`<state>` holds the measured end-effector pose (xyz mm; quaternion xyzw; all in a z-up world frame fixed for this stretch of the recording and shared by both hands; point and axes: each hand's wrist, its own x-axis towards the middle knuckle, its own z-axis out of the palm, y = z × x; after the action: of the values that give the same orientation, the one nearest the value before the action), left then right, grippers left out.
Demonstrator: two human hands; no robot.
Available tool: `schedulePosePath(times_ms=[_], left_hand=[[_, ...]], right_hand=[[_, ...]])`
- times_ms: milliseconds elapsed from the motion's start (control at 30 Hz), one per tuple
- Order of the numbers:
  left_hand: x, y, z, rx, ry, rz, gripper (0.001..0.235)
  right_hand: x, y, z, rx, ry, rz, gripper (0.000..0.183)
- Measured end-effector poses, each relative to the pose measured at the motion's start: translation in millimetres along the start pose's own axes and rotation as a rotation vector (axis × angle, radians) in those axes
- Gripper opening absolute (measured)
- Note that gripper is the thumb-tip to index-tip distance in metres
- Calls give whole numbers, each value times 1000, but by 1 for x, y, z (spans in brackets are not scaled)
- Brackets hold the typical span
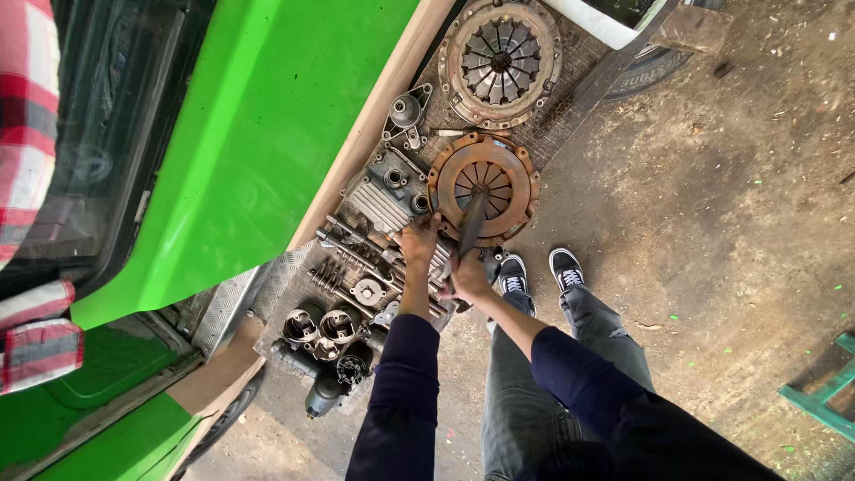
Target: The person cleans a clutch disc and pressure plate using a dark rag. They wipe both sides of each component, flip them over, and place them back on the workbench among other disassembled engine parts.
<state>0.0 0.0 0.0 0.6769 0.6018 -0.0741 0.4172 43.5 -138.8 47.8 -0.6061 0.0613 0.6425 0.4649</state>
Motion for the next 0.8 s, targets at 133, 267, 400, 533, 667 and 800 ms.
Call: schedulePosePath(times_ms=[133,267,400,533,667,800], left_hand=[[7,-14,10,-27,87,-66,56],[6,-7,10,3,109,101,57],[-18,-4,26,-171,34,-109,97],[-26,15,41,297,219,-104,93],[-29,10,53,279,249,-143,83],[-24,1,57,348,368,-67,87]], right_hand=[[-43,26,31,-23,70,-129,24],[-24,-25,10,30,58,-40,29],[-54,-29,-22,-146,-133,91,35],[-65,-45,-107,-381,-119,34,58],[-39,-73,-205,-723,188,-159,84],[25,-98,-239,-908,218,-284,80]])
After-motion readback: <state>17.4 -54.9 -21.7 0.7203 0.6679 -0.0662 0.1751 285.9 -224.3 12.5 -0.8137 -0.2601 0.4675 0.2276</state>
